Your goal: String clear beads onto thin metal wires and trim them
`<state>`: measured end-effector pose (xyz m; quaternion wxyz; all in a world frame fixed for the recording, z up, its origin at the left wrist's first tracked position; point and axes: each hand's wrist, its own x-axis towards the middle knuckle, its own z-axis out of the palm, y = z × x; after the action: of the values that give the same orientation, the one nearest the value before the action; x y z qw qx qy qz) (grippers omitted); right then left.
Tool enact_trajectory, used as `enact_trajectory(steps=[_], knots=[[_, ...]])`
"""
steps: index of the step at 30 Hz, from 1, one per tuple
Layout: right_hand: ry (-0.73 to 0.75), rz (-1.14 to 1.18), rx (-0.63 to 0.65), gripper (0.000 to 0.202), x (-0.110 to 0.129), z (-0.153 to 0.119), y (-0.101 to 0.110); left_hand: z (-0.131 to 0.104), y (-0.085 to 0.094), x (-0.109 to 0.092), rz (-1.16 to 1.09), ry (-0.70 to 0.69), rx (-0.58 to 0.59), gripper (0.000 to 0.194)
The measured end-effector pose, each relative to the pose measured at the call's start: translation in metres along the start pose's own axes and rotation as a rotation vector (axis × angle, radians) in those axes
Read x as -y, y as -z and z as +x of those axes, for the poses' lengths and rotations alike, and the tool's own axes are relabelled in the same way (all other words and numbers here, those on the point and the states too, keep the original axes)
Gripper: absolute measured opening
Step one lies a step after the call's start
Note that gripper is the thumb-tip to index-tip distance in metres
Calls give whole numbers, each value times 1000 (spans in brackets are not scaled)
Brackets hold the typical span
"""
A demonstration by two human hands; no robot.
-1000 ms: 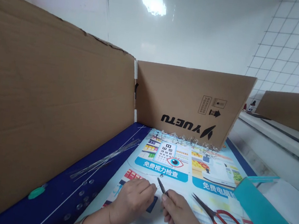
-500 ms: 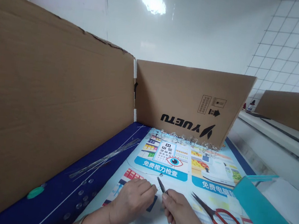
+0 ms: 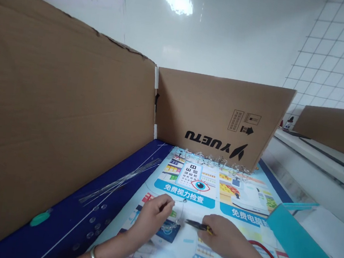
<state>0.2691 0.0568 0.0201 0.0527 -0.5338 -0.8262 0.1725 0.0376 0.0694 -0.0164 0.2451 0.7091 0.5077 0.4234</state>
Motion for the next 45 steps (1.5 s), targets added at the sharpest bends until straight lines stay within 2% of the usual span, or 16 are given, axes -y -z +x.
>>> enact_trajectory(steps=[3,6,9,11,13,16,19,25,28,34,45], knots=[[-52,-191,-80,22,-3,0,2,4,-6,8,-85,107,115,25],[-49,-316,-120,24,-5,0,3,3,-9,13,-46,118,204,23],[22,-317,-175,22,0,2,1,-1,-7,13,31,103,235,19],[89,-280,-232,15,9,3,-4,-3,-4,11,151,53,242,18],[195,-234,-261,18,20,5,-12,-4,-1,7,310,-11,247,19],[351,-201,-216,31,33,5,-28,-5,1,4,464,-74,248,19],[403,-206,-174,34,37,4,-39,-4,1,5,517,-106,243,17],[417,-170,-168,32,33,4,-43,0,1,8,544,-121,291,8],[442,-141,-164,30,31,5,-43,1,-1,7,605,-116,314,11],[443,-104,-184,26,28,10,-48,3,-4,9,701,-59,278,16],[448,-104,-181,25,28,11,-47,6,-4,12,702,26,254,18]])
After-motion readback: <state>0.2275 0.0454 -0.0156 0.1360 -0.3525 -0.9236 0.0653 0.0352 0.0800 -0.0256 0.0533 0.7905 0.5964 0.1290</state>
